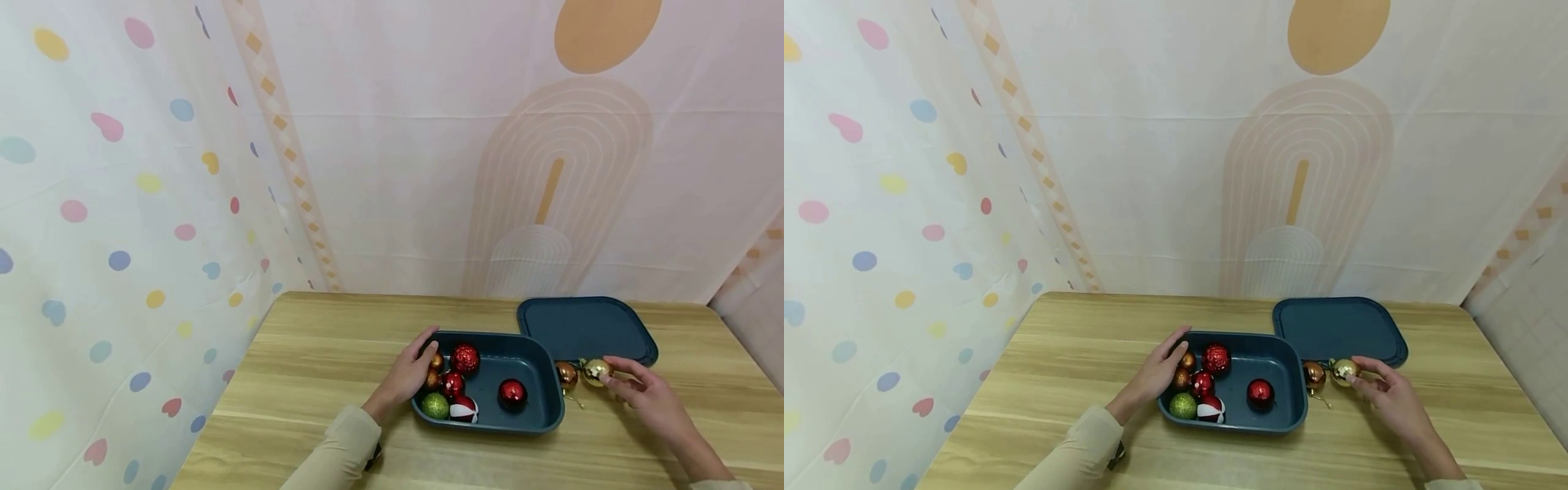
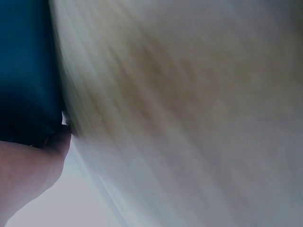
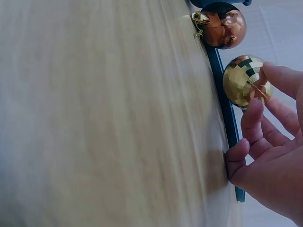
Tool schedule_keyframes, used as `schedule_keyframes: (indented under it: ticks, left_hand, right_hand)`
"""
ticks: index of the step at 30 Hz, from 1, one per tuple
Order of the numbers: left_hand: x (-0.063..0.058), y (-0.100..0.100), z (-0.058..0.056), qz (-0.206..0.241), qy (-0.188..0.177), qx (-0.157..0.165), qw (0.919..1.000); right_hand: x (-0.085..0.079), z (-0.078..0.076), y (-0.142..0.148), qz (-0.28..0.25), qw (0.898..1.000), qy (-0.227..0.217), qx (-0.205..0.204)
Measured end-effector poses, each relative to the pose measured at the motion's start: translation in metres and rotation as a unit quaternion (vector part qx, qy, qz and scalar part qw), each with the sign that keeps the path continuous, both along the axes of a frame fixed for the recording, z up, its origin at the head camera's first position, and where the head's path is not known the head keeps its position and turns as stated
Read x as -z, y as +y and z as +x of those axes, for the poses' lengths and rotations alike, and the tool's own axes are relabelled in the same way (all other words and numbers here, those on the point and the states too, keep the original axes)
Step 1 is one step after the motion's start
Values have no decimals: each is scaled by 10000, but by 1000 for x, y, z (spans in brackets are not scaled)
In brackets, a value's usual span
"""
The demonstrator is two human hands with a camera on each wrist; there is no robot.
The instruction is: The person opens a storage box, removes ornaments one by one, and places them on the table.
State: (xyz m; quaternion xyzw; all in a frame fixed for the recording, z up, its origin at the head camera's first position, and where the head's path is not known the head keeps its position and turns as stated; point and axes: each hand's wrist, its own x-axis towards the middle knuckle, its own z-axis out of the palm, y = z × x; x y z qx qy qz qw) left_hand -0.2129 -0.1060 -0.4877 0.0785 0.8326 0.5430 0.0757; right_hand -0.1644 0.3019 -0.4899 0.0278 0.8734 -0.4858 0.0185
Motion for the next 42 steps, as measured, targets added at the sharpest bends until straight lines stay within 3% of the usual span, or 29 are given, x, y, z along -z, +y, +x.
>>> schedule_keyframes:
  ticks: [36,39,42]
  left_hand:
    - [0,1,-1,127,77,21,9999]
    - [-1,1,-1,115,64,33,9999]
    - [0,0,-1,116,51,43,9999]
  right_hand:
    - [-2,-2,-2,103,9994,-209,-265]
    - [-5,-1,-3,122,9995,4,-275]
    - [-13,-1,-7,230,9977,526,-355]
